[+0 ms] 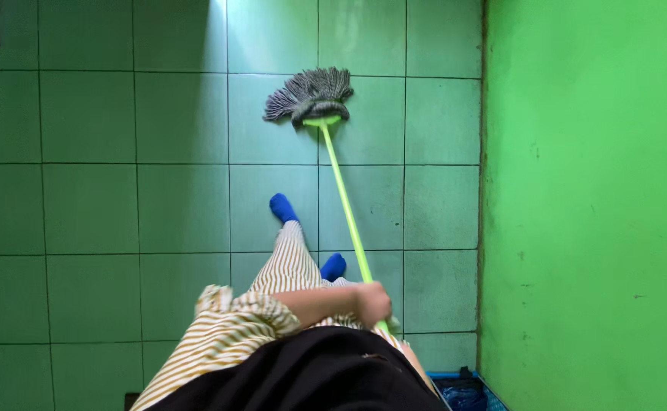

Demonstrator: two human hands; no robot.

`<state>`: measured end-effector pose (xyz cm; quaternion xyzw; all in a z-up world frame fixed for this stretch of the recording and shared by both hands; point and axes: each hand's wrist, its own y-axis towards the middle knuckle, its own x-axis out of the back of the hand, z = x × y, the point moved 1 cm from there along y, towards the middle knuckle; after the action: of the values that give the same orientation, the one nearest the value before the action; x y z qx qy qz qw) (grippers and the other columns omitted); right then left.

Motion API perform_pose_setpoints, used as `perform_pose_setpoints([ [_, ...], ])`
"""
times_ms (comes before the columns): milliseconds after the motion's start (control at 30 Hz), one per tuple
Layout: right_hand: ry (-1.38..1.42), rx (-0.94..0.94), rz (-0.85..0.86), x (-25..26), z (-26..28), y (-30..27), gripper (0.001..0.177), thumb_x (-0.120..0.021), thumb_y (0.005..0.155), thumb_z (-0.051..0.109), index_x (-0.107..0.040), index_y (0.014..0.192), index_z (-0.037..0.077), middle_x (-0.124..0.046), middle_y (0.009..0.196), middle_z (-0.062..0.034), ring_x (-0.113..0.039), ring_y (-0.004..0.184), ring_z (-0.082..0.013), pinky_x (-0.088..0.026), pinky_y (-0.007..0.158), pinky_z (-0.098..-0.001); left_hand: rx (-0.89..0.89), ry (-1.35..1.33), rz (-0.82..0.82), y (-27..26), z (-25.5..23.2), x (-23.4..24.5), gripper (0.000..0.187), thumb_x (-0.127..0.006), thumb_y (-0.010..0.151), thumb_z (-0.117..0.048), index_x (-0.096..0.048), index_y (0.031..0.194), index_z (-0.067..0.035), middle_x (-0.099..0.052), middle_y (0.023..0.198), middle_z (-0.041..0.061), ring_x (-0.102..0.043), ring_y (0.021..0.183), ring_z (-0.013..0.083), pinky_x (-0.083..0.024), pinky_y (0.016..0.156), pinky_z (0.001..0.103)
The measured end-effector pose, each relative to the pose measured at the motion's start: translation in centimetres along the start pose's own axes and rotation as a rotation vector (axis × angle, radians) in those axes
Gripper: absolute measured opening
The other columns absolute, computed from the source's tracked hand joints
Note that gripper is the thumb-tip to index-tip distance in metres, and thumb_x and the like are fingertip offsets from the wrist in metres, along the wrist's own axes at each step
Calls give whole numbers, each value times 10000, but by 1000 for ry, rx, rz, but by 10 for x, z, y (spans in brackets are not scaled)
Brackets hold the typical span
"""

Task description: The person mops the tiled floor of a room by moving a mop back and forth across the tiles, working their way around an entryway and a storage rack.

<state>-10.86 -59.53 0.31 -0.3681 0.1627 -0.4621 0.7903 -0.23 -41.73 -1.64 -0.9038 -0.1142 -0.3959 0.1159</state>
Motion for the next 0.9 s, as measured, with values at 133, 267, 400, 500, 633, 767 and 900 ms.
perform_pose_setpoints([
  [133, 254, -283, -91, -10, 32, 73, 393, -624, 983, 372, -725, 859, 13, -604, 635, -59, -473, 535, -137, -391, 508, -333, 182, 246, 131, -22, 63, 47, 114, -678, 791, -277, -746, 836, -197, -727, 814, 38, -721, 820, 273, -521, 863, 466],
  [267, 652, -235, 49, -22, 109, 215, 500, -551, 1046, 371, -487, 626, 106, -465, 484, -24, -426, 359, -154, -341, 367, -328, 808, 123, -543, -75, 125, 103, 608, -734, 740, -156, -567, 1311, -37, -541, 1335, 239, -516, 1196, 404, -439, 987, 519],
  [400, 553, -77, 11, -16, 247, 391, 452, -500, 1036, 405, -586, 740, 75, -524, 525, -43, -487, 403, -169, -412, 402, -337, 1027, 138, -885, -116, 165, 156, 711, -701, 785, -70, -457, 1453, -42, -411, 1521, 268, -432, 1392, 423, -369, 1119, 526],
  [500, 897, -172, 317, 4, 365, 484, 391, -517, 1049, 410, -505, 785, 123, -419, 536, 28, -397, 393, -100, -338, 350, -251, 1062, -32, -921, -133, 170, 187, 758, -707, 802, -116, -382, 1482, -29, -327, 1550, 282, -358, 1410, 464, -299, 1136, 562],
  [633, 1123, -293, 339, 33, 404, 517, 386, -532, 1125, 383, -549, 877, 87, -447, 610, 60, -424, 457, -44, -377, 396, -189, 1037, -46, -908, -128, 155, 221, 674, -661, 912, -218, -391, 1512, -74, -343, 1581, 246, -388, 1423, 422, -291, 1168, 565],
  [767, 1032, -194, 390, 33, 405, 488, 400, -500, 1050, 436, -496, 809, 117, -435, 566, 30, -418, 424, -85, -380, 370, -230, 965, 9, -1000, -107, 130, 258, 636, -622, 976, -350, -397, 1493, -53, -306, 1590, 275, -308, 1474, 454, -230, 1170, 631],
  [900, 914, 215, 300, 28, 303, 372, 252, -532, 1135, 353, -563, 1012, 135, -574, 874, 9, -582, 793, -137, -508, 694, -340, 858, 37, -916, -75, 93, 275, 691, -584, 969, -410, -379, 1493, -7, -262, 1588, 305, -225, 1493, 469, -179, 1157, 669],
])
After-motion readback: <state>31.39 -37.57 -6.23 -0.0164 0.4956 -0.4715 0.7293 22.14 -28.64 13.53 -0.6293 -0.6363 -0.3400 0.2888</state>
